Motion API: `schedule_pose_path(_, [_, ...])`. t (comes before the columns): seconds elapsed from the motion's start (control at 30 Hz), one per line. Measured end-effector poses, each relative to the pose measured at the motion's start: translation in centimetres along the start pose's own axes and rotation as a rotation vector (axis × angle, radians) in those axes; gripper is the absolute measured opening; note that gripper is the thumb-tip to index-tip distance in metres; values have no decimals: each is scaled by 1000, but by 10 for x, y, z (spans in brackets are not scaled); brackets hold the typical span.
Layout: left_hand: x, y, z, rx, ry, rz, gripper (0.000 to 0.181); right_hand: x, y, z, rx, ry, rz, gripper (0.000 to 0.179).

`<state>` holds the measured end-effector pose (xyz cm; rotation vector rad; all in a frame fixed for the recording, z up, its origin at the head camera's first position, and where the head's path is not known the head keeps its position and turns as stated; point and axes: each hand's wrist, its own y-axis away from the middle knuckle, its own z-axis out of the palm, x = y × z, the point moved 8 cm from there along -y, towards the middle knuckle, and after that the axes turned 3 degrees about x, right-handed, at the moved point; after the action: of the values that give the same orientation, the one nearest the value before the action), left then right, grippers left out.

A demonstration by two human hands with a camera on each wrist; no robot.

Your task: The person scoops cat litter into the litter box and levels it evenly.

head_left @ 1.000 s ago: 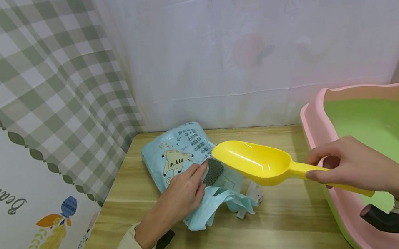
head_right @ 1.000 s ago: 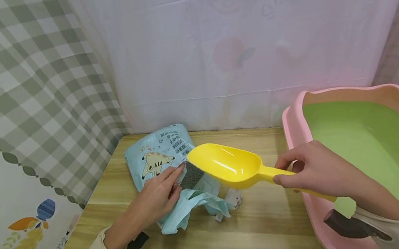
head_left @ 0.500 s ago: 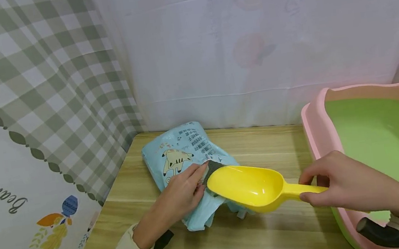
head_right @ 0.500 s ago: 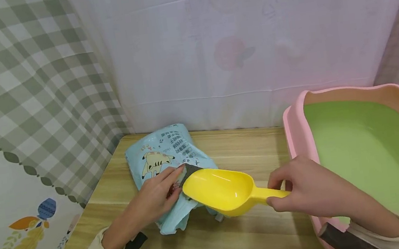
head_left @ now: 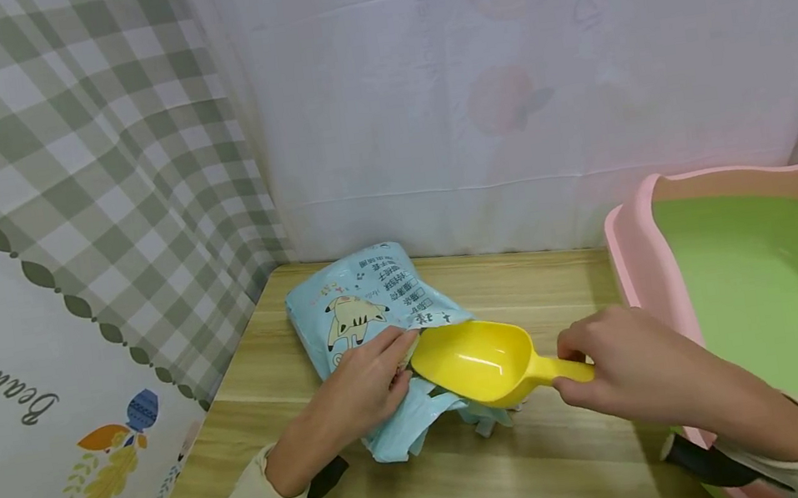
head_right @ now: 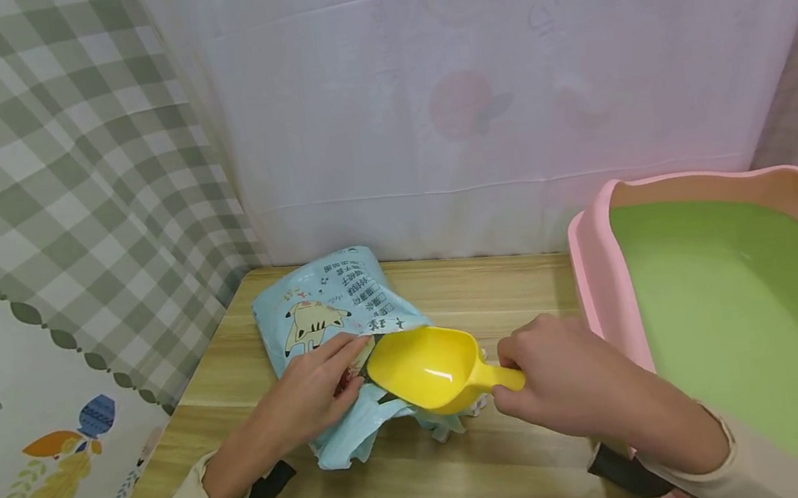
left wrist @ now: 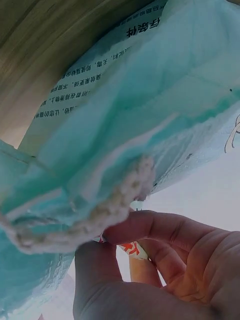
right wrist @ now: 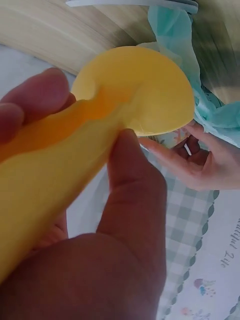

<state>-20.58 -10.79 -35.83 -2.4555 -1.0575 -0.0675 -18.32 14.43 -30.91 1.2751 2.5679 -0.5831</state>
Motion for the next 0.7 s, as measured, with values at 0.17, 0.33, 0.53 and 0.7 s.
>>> schedule_pose_path(0.17, [1, -1, 0, -9, -10, 2, 45, -6, -6, 5, -38, 47, 9, 26])
schedule_pose_path(0.33, [0, -3, 1, -25, -30, 10, 45, -10, -9, 7, -73, 135, 14, 40])
schedule_pose_path(0.53, [0, -4, 2, -54, -35, 15, 45, -15, -12, 8, -105, 191, 18, 47])
schedule_pose_path(0.7, [-1, -3, 2, -79, 2, 11, 46, -22, -17, 15, -151, 273, 13, 43])
